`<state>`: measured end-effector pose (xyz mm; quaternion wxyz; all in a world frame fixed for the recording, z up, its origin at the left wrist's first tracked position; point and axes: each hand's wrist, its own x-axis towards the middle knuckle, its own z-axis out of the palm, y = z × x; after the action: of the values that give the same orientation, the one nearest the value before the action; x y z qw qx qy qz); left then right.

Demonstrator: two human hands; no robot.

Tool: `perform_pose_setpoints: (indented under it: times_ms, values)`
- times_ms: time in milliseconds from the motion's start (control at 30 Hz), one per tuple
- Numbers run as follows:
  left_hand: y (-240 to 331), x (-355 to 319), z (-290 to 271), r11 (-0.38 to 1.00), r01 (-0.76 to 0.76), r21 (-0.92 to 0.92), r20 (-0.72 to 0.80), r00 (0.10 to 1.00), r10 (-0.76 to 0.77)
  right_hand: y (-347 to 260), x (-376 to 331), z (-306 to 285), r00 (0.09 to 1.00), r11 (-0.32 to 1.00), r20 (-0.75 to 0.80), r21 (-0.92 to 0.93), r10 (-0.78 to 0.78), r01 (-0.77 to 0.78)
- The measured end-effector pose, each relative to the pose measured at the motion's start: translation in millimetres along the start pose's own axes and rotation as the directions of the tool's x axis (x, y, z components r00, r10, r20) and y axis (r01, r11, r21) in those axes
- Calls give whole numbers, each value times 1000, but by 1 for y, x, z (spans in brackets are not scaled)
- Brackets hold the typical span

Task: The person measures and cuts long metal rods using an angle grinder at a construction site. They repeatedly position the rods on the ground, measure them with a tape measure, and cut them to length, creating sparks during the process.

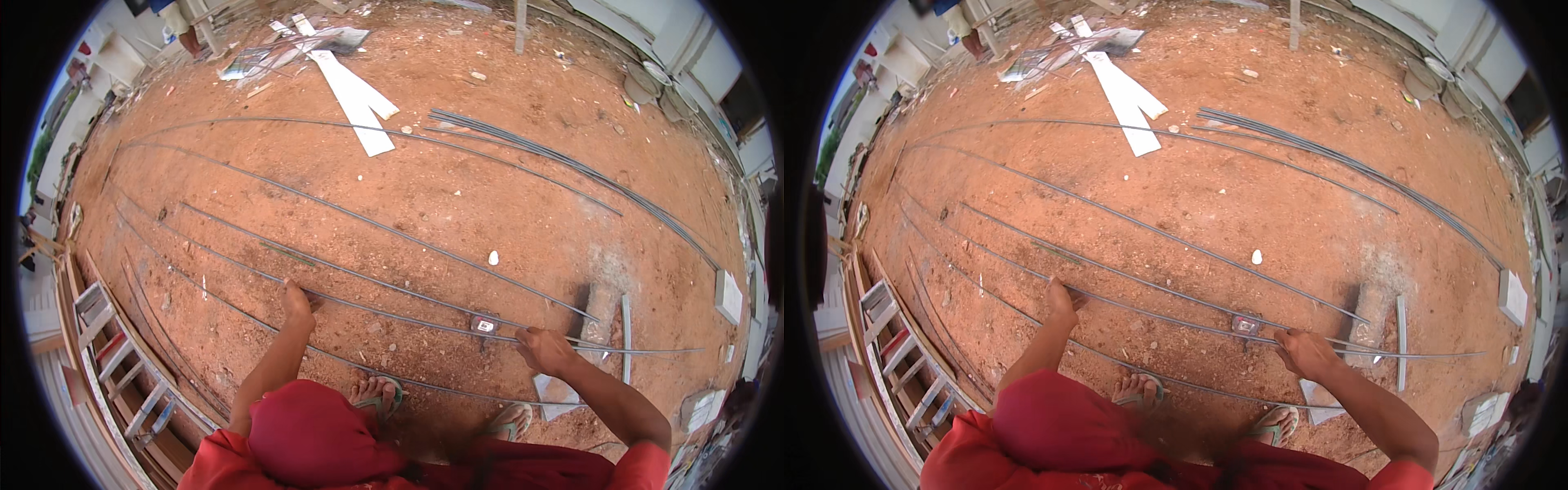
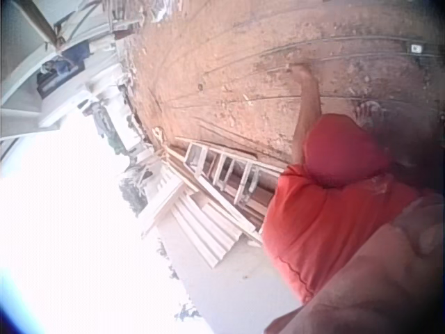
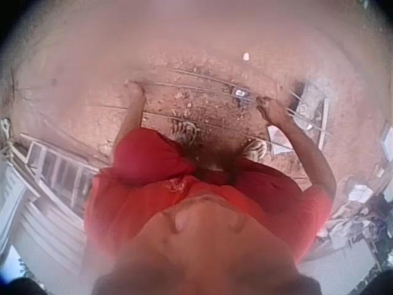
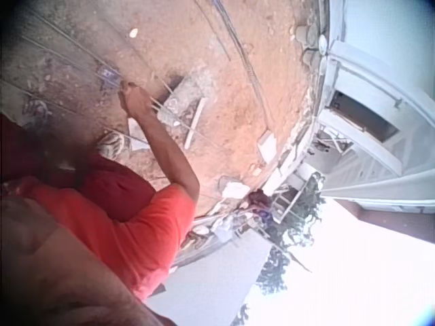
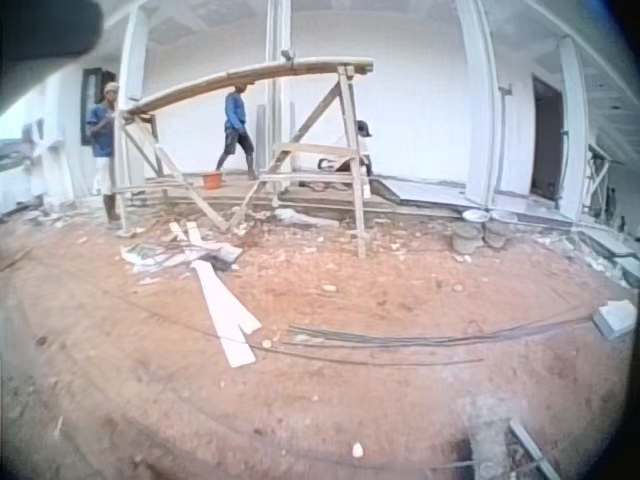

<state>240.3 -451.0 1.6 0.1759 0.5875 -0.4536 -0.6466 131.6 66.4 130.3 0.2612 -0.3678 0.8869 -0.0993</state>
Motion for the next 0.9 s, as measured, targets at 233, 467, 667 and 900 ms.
perform_pose_setpoints:
  times_ms: [233,467,667,900]
  values:
    - [73,-40,123,-114,-899,424,518,137,844,24,-8,13,1000,998,0,62,15,-15]
    - [106,24,327,-496,-864,83,982,-12,186,26,3,13,999,996,2,71,-49,49]
    - [82,39,443,-645,-649,403,907,377,187,32,-9,30,996,992,-43,94,-79,82]
    - [93,66,470,-547,-751,370,920,378,104,38,-16,36,985,988,-93,49,-143,148]
